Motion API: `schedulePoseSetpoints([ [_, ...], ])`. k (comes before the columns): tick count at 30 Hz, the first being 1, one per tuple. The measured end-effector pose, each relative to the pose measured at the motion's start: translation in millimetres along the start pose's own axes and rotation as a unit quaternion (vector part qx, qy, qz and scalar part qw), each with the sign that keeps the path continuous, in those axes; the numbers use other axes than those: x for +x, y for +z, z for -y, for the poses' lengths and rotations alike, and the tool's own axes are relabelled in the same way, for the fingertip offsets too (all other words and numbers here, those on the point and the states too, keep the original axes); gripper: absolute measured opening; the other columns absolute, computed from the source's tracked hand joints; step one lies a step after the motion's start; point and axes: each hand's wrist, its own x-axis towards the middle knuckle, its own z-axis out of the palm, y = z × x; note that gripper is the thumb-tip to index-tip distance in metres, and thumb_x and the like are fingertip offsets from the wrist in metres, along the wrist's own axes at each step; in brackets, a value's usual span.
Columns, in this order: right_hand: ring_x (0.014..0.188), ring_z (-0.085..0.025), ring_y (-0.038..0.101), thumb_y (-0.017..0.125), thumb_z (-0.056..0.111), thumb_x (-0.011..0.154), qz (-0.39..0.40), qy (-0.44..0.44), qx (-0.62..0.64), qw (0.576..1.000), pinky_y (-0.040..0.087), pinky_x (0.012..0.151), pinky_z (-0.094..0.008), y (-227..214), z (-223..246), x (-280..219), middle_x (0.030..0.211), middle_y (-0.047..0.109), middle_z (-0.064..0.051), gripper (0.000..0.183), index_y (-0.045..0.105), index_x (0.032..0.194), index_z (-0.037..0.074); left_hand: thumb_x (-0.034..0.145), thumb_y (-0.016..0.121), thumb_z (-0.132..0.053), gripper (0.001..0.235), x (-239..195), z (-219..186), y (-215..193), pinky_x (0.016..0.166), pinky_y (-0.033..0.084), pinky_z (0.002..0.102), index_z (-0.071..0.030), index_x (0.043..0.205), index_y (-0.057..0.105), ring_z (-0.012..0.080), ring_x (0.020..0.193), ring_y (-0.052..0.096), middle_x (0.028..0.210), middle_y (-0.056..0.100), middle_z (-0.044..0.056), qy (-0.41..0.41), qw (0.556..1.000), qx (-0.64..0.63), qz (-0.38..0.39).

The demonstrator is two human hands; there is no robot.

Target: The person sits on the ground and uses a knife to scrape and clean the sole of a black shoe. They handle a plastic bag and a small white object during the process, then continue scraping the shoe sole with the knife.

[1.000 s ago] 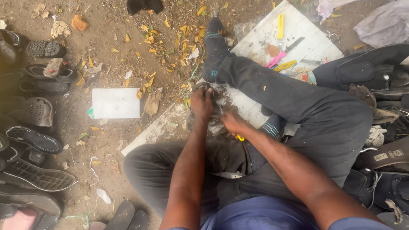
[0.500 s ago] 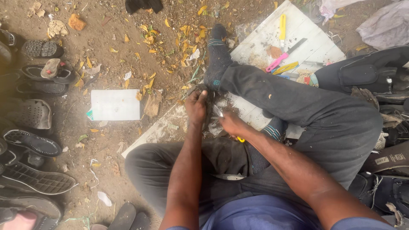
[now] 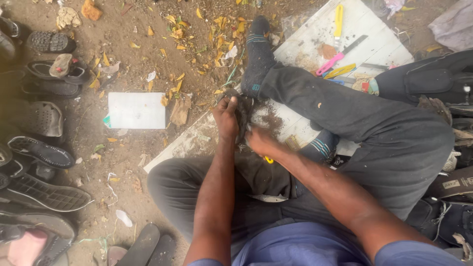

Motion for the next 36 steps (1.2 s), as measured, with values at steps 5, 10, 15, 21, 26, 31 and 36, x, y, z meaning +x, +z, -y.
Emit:
schedulePoseSetpoints([
  [5,0.039,-0.027,0.057,0.044,0.027,0.102,0.067,0.028,0.022,0.997,0.049,0.041,-0.045,13.0,-20.7,-53.0,0.058,0.061,-0.019,0.035,0.061,0.112,-0.002,0.103,0.067,-0.013,0.018,6.4,16.4,4.0,0.061,0.043,0.025,-0.001,0.089,0.07,0.0089,0.065,0.053,0.075,0.064,0.001,0.03,0.997,-0.047,-0.049],
  [10,0.04,-0.022,0.056,0.046,0.027,0.103,0.087,0.005,0.012,0.996,0.046,0.04,-0.043,-12.9,-46.8,-17.3,0.063,0.061,-0.013,0.041,0.069,0.1,-0.008,0.102,0.065,-0.022,0.029,14.7,27.8,38.7,0.057,0.048,0.032,-0.001,0.082,0.067,0.0124,0.061,0.055,0.072,0.064,0.004,0.081,0.975,0.097,-0.185],
  [15,0.044,-0.026,0.058,0.046,0.029,0.103,0.077,-0.021,-0.116,0.99,0.048,0.043,-0.044,-61.8,-59.2,-3.4,0.064,0.062,-0.016,0.038,0.067,0.102,-0.002,0.101,0.068,-0.036,0.041,2.9,11.7,68.3,0.085,0.051,0.041,0.004,0.108,0.064,0.0266,0.092,0.06,0.106,0.063,0.02,0.134,0.865,0.456,-0.163],
  [21,0.045,-0.025,0.054,0.043,0.029,0.104,0.076,-0.044,-0.04,0.995,0.048,0.044,-0.045,-38.8,-67.4,0.7,0.068,0.062,-0.017,0.034,0.06,0.118,0.003,0.067,0.086,-0.038,0.087,-32.7,-22.4,31.0,0.097,0.05,0.052,0.011,0.128,0.048,0.0457,0.113,0.054,0.128,0.053,0.031,0.244,0.716,0.65,0.073],
  [26,0.046,-0.024,0.05,0.04,0.029,0.105,0.099,-0.012,0.028,0.995,0.048,0.045,-0.045,-28.6,-40.9,0.3,0.072,0.063,-0.017,0.036,0.055,0.13,0.008,0.082,0.079,-0.032,0.055,-22.8,-25.3,34.0,0.085,0.058,0.045,0.001,0.117,0.051,0.0295,0.101,0.064,0.114,0.062,0.02,0.032,0.748,0.657,0.087],
  [31,0.044,-0.007,0.052,0.047,0.031,0.108,0.06,-0.065,-0.029,0.996,0.043,0.042,-0.03,-4.2,-62.2,-27.4,0.068,0.061,-0.005,0.035,0.064,0.121,0.003,0.078,0.08,-0.029,0.049,-18.1,-36.4,26.9,0.074,0.06,0.042,-0.001,0.108,0.053,0.0276,0.081,0.069,0.097,0.068,0.017,-0.013,0.811,0.583,0.058],
  [36,0.036,-0.013,0.037,0.047,0.027,0.108,0.111,0.044,0.156,0.98,0.035,0.031,-0.034,-11.0,-45.5,-24.1,0.059,0.047,-0.001,0.037,0.062,0.109,-0.007,0.078,0.077,-0.025,0.045,-16.5,-39.2,32.5,0.072,0.059,0.041,0.0,0.108,0.054,0.0267,0.076,0.072,0.09,0.071,0.017,0.025,0.886,0.463,0.026],
])
